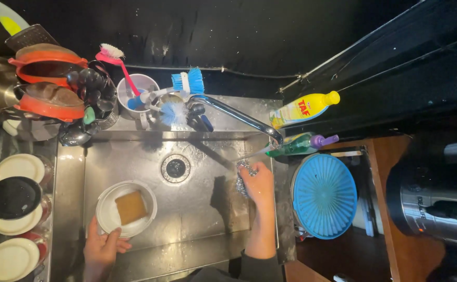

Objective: The person cleans a stainless steel sink by hand using a steel wool pad and water. They rinse the pad, scrub the sink basin and sides, and rinse the area repeatedly. The person also moves a white container and cleaning bottles around the sink to access different areas.

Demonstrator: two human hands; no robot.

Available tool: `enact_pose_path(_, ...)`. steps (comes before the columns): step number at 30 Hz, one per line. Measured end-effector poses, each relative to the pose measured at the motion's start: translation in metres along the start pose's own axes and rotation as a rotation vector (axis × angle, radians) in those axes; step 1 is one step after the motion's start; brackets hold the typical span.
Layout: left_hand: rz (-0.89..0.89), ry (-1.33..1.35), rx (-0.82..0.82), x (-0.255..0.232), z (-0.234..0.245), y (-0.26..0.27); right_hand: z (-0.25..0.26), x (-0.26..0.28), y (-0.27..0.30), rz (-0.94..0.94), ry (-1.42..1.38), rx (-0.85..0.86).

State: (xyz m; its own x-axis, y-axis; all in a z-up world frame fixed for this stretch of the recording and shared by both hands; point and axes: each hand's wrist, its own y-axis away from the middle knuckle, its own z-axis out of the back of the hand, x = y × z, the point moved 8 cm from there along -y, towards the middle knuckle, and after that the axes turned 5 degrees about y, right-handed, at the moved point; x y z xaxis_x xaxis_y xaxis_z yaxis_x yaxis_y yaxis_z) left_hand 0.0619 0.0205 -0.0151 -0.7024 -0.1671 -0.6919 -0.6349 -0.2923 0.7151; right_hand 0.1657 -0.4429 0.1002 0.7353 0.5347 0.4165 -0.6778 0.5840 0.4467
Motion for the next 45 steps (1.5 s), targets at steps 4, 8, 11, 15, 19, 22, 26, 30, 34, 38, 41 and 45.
enact_pose_path(4,-0.006,-0.100,0.018,-0.029,-0.002,0.019,0.052,0.019,0.007,0.050,-0.013,-0.242)
enact_pose_path(8,-0.019,-0.135,0.007,-0.033,-0.001,0.022,-0.026,-0.008,-0.087,0.061,-0.061,-0.121)
enact_pose_path(11,-0.001,-0.093,0.032,-0.027,0.002,0.020,-0.073,0.029,-0.123,0.167,-0.101,-0.309)
enact_pose_path(15,0.057,-0.074,-0.022,-0.016,0.009,0.007,-0.141,0.064,-0.178,0.234,-0.369,-0.354)
enact_pose_path(19,0.053,-0.001,-0.061,-0.003,0.022,0.002,-0.111,0.061,-0.208,0.149,0.815,-0.570)
enact_pose_path(22,0.011,0.022,-0.046,0.001,0.029,-0.010,-0.060,0.030,-0.223,0.025,0.357,-0.763)
enact_pose_path(26,-0.039,0.068,-0.037,0.015,0.025,-0.028,-0.119,0.041,-0.276,0.221,0.575,-0.595)
enact_pose_path(30,0.005,-0.061,-0.017,0.004,0.039,-0.008,-0.101,0.001,-0.282,-0.035,0.626,-0.554)
enact_pose_path(34,-0.010,0.050,-0.036,0.021,0.039,-0.017,-0.090,0.059,-0.330,-0.036,0.585,-0.495)
enact_pose_path(38,0.067,-0.041,-0.031,0.018,0.033,-0.022,-0.141,0.092,-0.279,0.205,-0.099,-0.312)
enact_pose_path(41,0.103,-0.080,-0.002,0.022,0.042,-0.019,-0.119,0.074,-0.267,0.210,0.368,-0.414)
enact_pose_path(45,0.072,-0.058,0.019,0.007,0.041,-0.017,-0.102,0.086,-0.276,0.102,0.152,-0.414)
